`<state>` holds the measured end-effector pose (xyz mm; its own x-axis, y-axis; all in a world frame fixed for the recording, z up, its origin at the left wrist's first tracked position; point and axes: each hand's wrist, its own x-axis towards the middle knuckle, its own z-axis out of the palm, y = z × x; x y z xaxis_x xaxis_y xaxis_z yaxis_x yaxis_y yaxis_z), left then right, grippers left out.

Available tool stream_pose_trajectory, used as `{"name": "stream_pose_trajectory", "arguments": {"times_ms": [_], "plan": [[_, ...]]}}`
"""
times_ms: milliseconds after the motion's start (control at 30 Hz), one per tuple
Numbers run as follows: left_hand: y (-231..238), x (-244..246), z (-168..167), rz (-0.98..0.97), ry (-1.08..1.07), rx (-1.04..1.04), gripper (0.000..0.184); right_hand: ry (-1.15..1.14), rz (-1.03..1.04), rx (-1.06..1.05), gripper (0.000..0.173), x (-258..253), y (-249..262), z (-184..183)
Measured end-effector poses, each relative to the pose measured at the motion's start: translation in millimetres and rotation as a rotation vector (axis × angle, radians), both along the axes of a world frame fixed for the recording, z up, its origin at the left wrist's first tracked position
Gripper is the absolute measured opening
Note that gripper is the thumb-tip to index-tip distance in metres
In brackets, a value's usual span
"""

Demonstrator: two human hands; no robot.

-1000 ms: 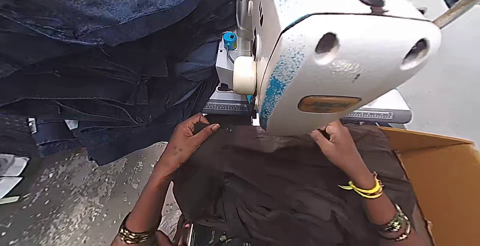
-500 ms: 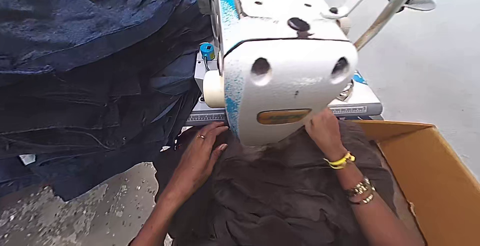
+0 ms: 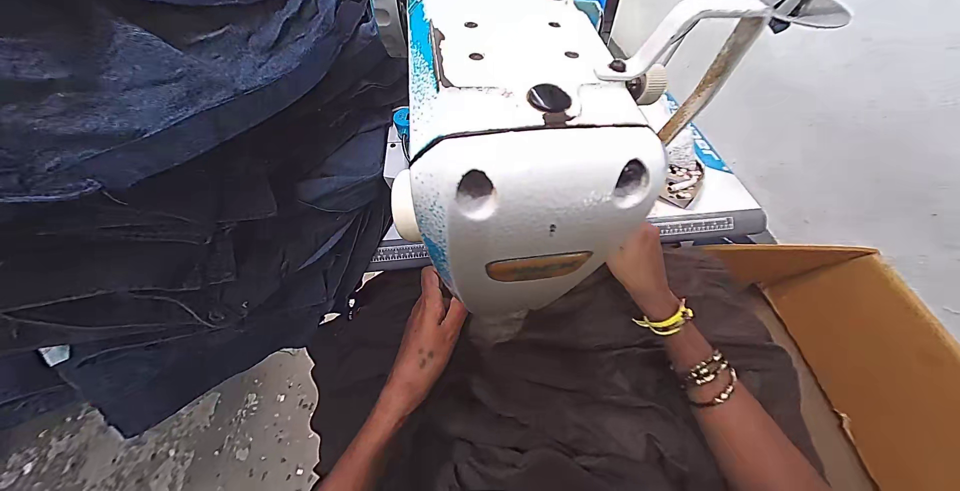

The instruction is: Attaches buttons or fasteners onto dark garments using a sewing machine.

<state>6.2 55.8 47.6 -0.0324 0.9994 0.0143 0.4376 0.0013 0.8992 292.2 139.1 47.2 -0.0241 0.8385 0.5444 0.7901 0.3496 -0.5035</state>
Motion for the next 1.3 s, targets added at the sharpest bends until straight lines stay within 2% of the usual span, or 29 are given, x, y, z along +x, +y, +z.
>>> {"name": "stream_pose_trajectory", "arguments": {"times_ms": [167, 233, 300, 400, 467, 533, 600, 700, 767, 900, 1000, 1100, 1300], "plan": [[6.9, 0.5, -0.5, 0.013, -0.002, -0.018, 0.041, 0.136, 0.067, -0.145, 0.019, -2.8, -14.8, 19.8], [6.3, 1.4, 4.8, 0.018, 0.082, -0.001, 0.037, 0.090, 0.103, -0.046, 0.017, -17.7, -19.4, 28.9], [-6.9, 1.0, 10.9, -0.010, 0.205, 0.123, 0.030, -0.039, 0.162, 0.152, 0.018, -35.8, -26.6, 31.1], [-37.2, -3.2, 22.7, -0.268, 0.187, 0.378, 0.036, -0.262, 0.410, 0.465, 0.025, -58.3, -40.9, 28.7], [-46.3, -4.2, 24.6, -0.361, 0.144, 0.388, 0.038, -0.364, 0.579, 0.552, 0.022, -75.4, -47.0, 27.7], [-45.9, -6.8, 21.5, -0.336, 0.163, 0.384, 0.035, -0.413, 0.555, 0.537, 0.023, -85.5, -45.5, 31.8], [-42.2, -8.9, 21.2, -0.318, 0.141, 0.409, 0.033, -0.355, 0.527, 0.473, 0.023, -86.8, -42.7, 33.0], [-43.1, -18.0, 23.3, -0.314, -0.008, 0.440, 0.031, 0.024, 0.745, 0.047, 0.029, -78.7, -58.5, 27.6], [-38.5, -41.9, 24.0, -0.224, -0.002, 0.401, 0.033, 0.119, 0.790, -0.145, 0.030, -71.7, -69.3, 24.4], [-22.3, -101.4, 10.6, 0.060, 0.272, 0.214, 0.039, 0.089, 0.466, -0.234, 0.030, -66.8, -54.7, 20.3], [-22.5, -119.3, -2.8, 0.122, 0.352, 0.154, 0.041, 0.111, 0.339, -0.397, 0.040, -84.1, -48.5, 27.6], [-28.6, -119.8, -9.6, 0.132, 0.328, 0.125, 0.039, 0.081, 0.341, -0.465, 0.038, -87.7, -46.8, 37.0], [-19.2, -106.2, -6.8, 0.109, 0.316, 0.180, 0.039, 0.098, 0.409, -0.366, 0.028, -63.7, -45.1, 33.7]]}}
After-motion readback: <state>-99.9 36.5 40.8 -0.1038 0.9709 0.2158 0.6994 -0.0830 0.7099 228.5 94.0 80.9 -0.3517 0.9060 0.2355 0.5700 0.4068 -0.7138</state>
